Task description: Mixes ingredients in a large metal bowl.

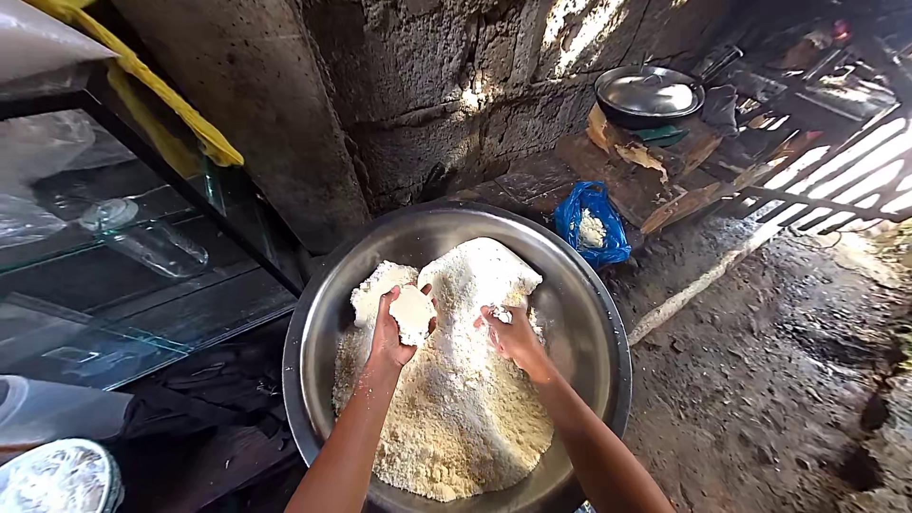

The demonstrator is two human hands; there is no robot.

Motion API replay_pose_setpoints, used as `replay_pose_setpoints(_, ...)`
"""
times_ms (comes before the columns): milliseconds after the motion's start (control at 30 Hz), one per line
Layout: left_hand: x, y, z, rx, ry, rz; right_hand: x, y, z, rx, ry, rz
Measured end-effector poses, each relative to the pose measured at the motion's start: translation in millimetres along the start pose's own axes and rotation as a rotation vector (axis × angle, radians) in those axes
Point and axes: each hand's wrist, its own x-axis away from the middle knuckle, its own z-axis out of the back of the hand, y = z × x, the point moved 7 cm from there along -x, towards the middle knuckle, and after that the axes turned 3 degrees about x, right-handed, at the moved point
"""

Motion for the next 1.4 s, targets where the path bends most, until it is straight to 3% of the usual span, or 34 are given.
replay_pose_setpoints(67, -1, -6, 1, -0.015, 0.019, 0.024, 5, 0, -6, 0.084, -0.003, -0.045)
replay_pose_setpoints(100, -2, -8, -1, -0.022, 0.01, 0.034, 5, -2, -11, 0.099, -0.002, 0.014)
replay_pose_setpoints(233, 3, -17, -13, -0.057, -0.057, 0.023, 8, -32, -32, 0.237, -0.049, 0.581)
replay_pose_setpoints(333, 16, -23, -26, -0.115, -0.078, 0.02, 12, -51, -61, 0.327, -0.028, 0.797)
replay_pose_setpoints(467, 31, -29, -40, -0.147, -0.033, 0.045, 28, -80, -83, 0.4, 0.0, 0.683)
replay_pose_setpoints(600, 15, -41, -24, -0.057, -0.129, -0.103, 9, -59, -88, 0.504, 0.206, 0.885)
replay_pose_setpoints(800, 21, -45, -14, -0.362, 0.145, -0.215, 8, -61, -76, 0.301, 0.391, 0.878)
replay_pose_setpoints(967, 15, -46, -17, -0.563, 0.069, -0.311, 11, -59, -56, 0.159, 0.546, 0.788)
replay_pose_setpoints(1067, 15, -48, -19, -0.618, 0.07, -0.2, 4, -60, -51, 0.078, 0.495, 0.569)
replay_pose_setpoints(1133, 19, -51, -19, -0.563, 0.069, -0.02, -11, -52, -48, -0.203, 0.323, 0.445)
replay_pose_setpoints(1267, 20, -53, -22, -0.443, -0.017, 0.16, -22, -64, -47, -0.182, 0.015, 0.616)
replay_pose_setpoints(1400, 24, -45, -26, -0.277, -0.07, 0.259, -17, -59, -40, -0.05, 0.07, 0.544)
